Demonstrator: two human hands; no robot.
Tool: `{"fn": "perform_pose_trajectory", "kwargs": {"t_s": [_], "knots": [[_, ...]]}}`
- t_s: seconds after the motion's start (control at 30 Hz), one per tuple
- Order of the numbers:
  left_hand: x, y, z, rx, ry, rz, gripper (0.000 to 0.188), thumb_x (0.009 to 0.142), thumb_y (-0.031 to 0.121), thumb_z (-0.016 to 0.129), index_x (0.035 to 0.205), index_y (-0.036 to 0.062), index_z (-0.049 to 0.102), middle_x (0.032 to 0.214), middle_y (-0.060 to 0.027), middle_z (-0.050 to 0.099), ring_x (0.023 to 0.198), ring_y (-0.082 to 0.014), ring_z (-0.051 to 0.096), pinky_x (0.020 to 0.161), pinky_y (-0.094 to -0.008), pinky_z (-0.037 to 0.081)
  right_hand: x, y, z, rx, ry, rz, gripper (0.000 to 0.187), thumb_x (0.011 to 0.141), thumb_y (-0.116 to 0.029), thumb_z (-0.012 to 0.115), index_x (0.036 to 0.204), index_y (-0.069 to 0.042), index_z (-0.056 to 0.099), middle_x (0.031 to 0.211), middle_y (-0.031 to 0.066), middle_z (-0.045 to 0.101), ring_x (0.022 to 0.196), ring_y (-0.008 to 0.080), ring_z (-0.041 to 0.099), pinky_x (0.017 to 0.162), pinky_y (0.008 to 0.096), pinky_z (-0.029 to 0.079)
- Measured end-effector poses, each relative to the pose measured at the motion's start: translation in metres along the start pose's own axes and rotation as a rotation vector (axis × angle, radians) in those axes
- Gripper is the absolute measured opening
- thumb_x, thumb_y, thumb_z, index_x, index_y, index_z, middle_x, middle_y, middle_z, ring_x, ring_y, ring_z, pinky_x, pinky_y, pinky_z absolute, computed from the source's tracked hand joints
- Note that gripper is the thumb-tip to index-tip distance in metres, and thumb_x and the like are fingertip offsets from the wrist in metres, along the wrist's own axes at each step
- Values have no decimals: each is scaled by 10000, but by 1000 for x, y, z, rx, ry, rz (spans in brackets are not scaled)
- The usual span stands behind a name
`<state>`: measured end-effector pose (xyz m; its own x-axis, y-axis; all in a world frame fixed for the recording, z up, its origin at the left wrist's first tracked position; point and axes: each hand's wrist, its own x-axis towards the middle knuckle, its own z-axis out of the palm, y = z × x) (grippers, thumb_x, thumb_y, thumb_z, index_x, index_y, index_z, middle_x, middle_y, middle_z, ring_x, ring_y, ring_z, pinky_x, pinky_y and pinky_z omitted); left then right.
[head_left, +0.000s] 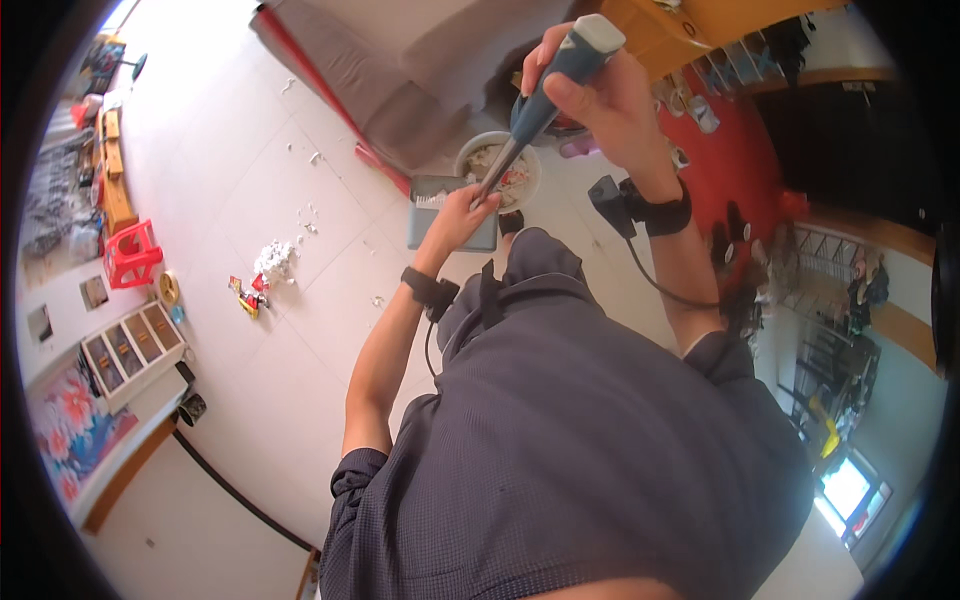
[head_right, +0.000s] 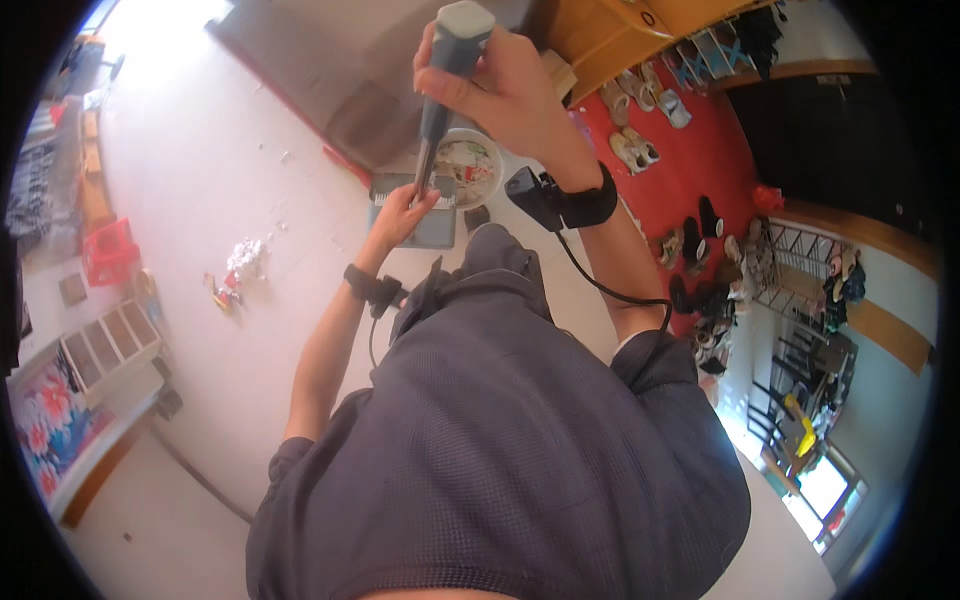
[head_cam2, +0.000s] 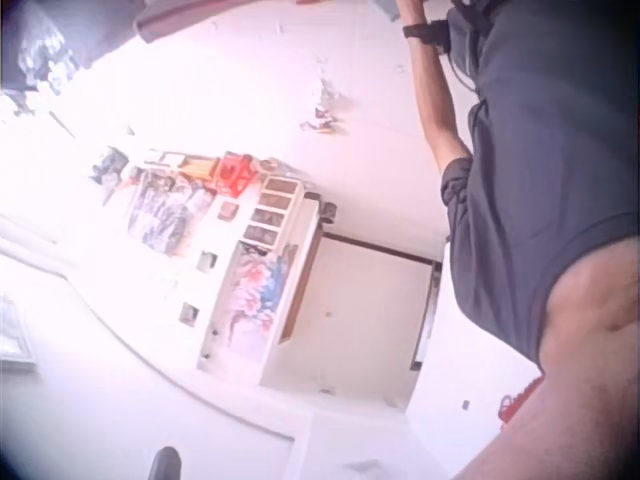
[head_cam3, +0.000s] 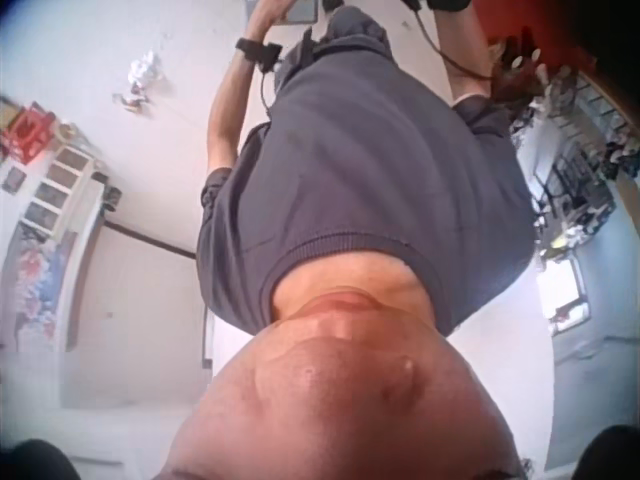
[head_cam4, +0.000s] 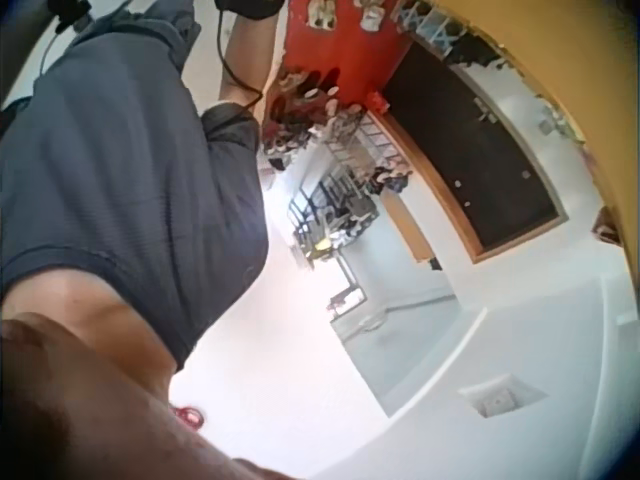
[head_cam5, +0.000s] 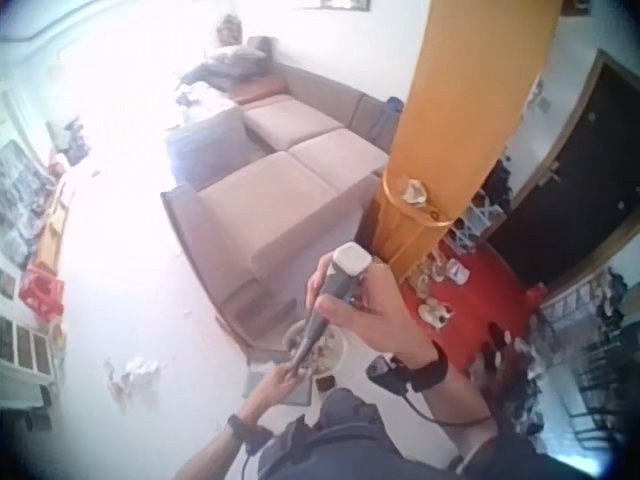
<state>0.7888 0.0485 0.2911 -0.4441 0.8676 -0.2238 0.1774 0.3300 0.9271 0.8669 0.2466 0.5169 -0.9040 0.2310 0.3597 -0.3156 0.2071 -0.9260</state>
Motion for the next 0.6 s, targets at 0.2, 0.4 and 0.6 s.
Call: {"fn": "perform_pose_trajectory", "kwargs": {"t_s": [0.2,0.4,0.6], "knots": [[97,-2,43,59,-106,-44,354,866,310,609,808,-38,587,616,-125,501,602,-182,462,591,-363,399,-3,35,-88,-14,298,221,65,946,-130,557,952,-78,520,778,-6,550,628,60,497,550,198,409],[173,-26,72,59,-259,-156,384,788,317,643,741,-60,594,600,-160,536,612,-212,581,597,-376,434,-19,115,-144,-90,546,41,103,957,-165,562,890,-91,536,776,-12,553,634,26,489,522,166,382],[210,-23,114,221,-386,-88,322,758,266,604,764,-56,601,658,-207,593,651,-291,623,627,-398,464,-28,109,-184,-117,703,158,146,959,-166,548,849,-71,542,693,-9,544,651,87,526,621,230,418]]}}
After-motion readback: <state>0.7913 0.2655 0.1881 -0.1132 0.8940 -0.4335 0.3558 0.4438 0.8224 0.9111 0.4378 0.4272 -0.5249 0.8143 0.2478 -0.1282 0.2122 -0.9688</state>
